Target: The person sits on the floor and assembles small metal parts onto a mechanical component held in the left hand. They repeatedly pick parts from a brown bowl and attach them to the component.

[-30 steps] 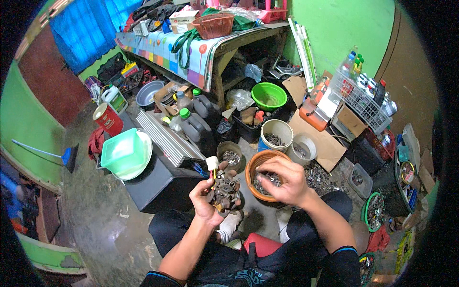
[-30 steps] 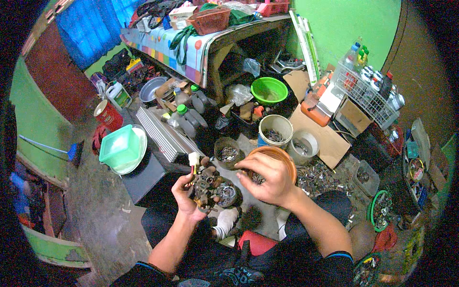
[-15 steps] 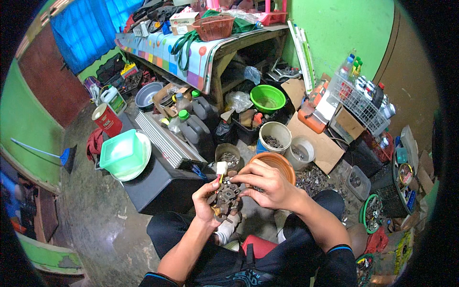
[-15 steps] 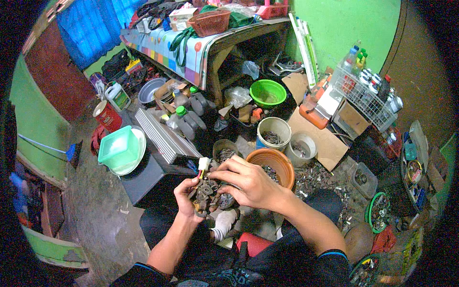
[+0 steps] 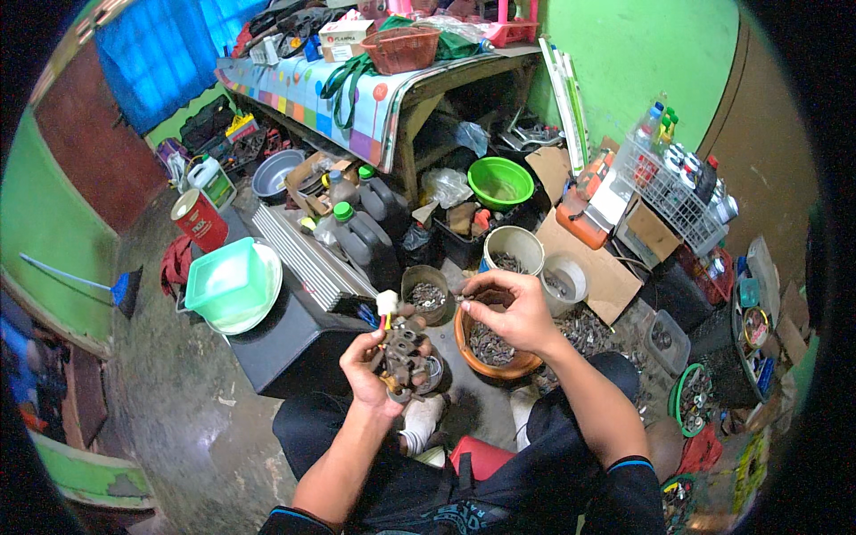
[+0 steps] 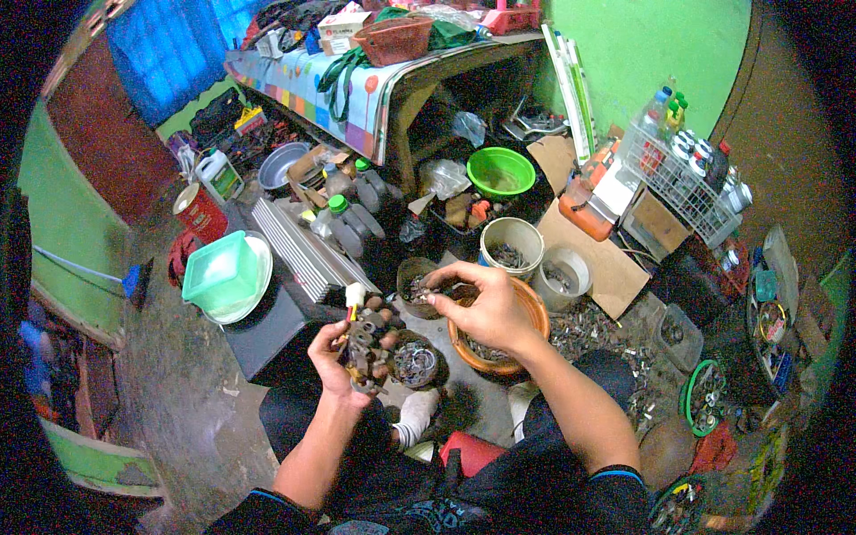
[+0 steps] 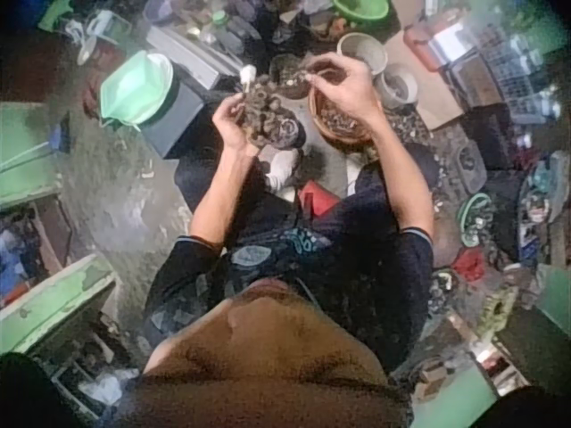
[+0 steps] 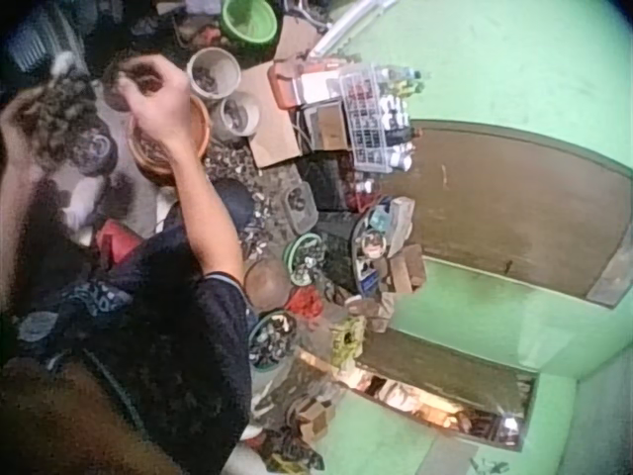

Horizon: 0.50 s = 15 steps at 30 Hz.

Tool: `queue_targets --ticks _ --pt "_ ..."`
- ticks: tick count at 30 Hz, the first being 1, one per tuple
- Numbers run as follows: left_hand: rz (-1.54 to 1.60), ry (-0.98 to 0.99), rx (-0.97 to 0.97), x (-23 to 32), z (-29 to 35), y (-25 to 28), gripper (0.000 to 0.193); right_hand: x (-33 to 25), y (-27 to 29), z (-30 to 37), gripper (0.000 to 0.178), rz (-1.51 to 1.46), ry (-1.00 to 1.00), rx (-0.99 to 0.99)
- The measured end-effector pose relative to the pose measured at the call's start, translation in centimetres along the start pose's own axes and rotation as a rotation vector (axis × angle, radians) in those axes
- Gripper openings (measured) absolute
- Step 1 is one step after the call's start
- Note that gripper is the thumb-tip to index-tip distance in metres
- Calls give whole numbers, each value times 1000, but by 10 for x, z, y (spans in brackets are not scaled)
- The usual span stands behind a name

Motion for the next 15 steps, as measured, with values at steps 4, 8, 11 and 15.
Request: queue_targets --ticks 4,8,11,15 --pt "18 -140 72 24 -6 5 51 24 -3 -16 19 -207 -143 -32" --pt "23 -218 117 39 -7 6 43 37 -5 -27 21 -242 -154 -9" --pt "12 -227 190 42 -8 16 42 65 -13 -36 22 116 -267 -61" --pt "0 -231 255 43 -11 29 38 89 -29 -36 26 585 -208 -211"
Point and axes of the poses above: each hand's wrist, its own z-axis away from the middle knuckle, its own y-axis out of the back of the hand, x = y × z, the point moved 7 cm from there along -z, towards the middle knuckle, and after that the axes turned 13 degrees about -y, right-handed, at the moved point
